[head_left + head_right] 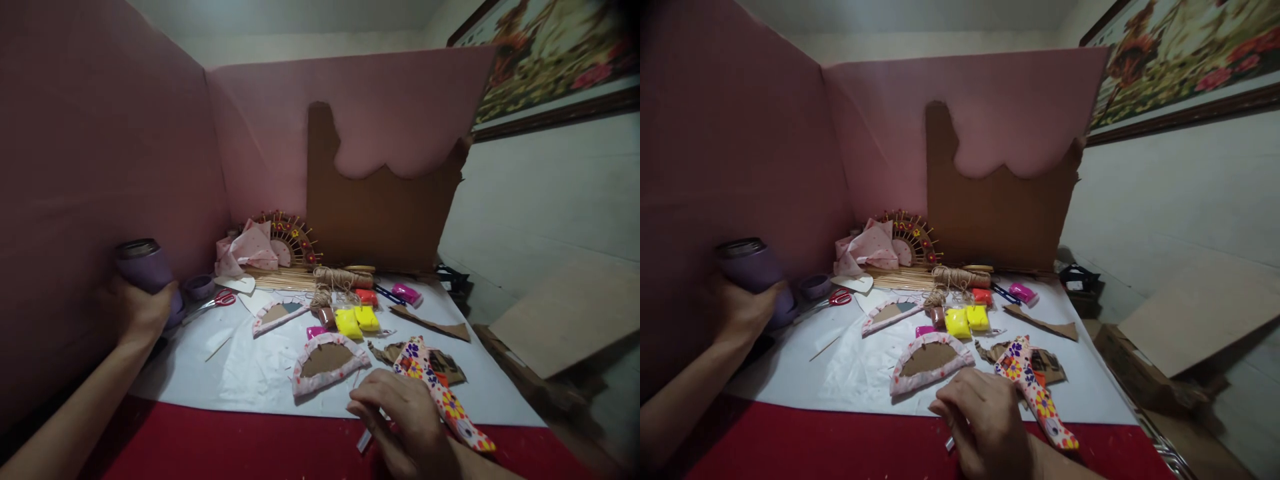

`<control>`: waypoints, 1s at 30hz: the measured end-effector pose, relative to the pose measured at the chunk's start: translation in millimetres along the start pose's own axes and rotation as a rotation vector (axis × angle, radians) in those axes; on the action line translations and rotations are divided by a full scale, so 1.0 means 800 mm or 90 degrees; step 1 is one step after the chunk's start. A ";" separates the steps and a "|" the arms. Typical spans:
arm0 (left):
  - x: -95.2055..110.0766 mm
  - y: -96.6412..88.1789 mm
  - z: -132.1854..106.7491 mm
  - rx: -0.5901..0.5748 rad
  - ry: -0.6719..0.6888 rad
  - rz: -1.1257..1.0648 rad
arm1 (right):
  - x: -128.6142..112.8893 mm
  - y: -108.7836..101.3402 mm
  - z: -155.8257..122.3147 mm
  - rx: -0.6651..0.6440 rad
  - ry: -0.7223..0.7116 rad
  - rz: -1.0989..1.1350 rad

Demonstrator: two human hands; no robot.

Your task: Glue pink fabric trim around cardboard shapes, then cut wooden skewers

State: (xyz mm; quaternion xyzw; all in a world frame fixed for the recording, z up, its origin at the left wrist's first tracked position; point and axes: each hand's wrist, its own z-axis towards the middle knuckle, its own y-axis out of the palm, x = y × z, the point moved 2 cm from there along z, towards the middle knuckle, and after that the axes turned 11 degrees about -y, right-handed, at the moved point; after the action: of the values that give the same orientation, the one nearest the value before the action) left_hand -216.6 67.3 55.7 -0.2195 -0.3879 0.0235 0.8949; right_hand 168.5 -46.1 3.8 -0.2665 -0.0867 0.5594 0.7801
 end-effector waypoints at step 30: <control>0.100 0.064 -0.118 -0.183 0.186 -0.060 | 0.006 0.012 -0.007 -0.043 0.086 0.040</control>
State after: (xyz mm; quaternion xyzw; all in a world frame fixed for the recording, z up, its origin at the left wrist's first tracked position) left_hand -87.9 95.5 32.5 -0.3274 -0.2632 -0.1059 0.9013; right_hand 164.6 -41.6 -6.4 -0.3324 -0.0446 0.5610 0.7569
